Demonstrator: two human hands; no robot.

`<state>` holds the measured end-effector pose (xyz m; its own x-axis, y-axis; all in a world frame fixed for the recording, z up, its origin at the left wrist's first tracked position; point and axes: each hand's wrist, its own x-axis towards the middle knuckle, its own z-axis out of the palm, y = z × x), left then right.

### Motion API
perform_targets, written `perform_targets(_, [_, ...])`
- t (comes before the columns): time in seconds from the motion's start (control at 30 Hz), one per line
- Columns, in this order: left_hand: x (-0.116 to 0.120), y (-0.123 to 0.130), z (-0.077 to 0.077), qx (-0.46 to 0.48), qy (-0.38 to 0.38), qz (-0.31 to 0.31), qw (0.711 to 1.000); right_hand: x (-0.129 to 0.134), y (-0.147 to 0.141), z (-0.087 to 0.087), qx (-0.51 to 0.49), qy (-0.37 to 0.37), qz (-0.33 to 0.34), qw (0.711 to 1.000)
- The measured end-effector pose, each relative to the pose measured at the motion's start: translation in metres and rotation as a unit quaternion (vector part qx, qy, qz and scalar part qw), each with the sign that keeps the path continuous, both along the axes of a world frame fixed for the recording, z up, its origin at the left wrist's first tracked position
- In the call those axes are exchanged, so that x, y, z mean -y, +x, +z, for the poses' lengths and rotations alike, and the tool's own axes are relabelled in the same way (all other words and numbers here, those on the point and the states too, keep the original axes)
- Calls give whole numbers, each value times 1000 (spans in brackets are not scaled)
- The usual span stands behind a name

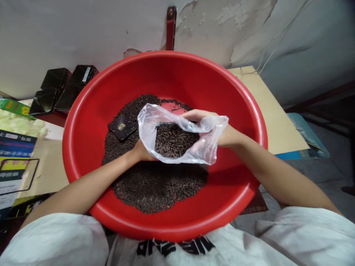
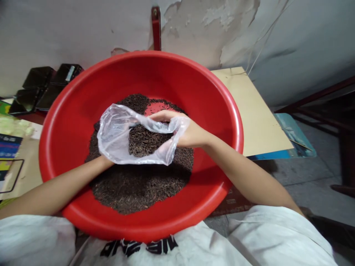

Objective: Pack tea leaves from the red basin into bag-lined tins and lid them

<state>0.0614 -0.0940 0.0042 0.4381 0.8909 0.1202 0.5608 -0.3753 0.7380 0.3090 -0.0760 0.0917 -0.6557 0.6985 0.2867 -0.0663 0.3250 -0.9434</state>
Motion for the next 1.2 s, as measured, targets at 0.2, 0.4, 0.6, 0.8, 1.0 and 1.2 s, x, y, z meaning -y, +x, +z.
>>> perform_targets(0.2, [-11,-8,41,18,-17,-89,996,-3,-13,-16,-104,-90,-149,979])
perform_targets(0.4, [-14,-1,69,22,60,-26,998,6,-33,-21,57,97,-213,971])
perform_targets(0.6, [-7,14,79,-156,193,-8,969,15,-43,-25,172,248,-222,927])
perform_targets(0.8, [-20,29,96,-260,155,-89,949,7,-42,-24,273,234,-333,872])
perform_targets(1.0, [-28,14,82,35,23,44,998,0,-24,-11,212,194,-146,947])
perform_targets(1.2, [-34,-2,84,182,-72,-18,980,-6,-26,-2,246,106,-175,948])
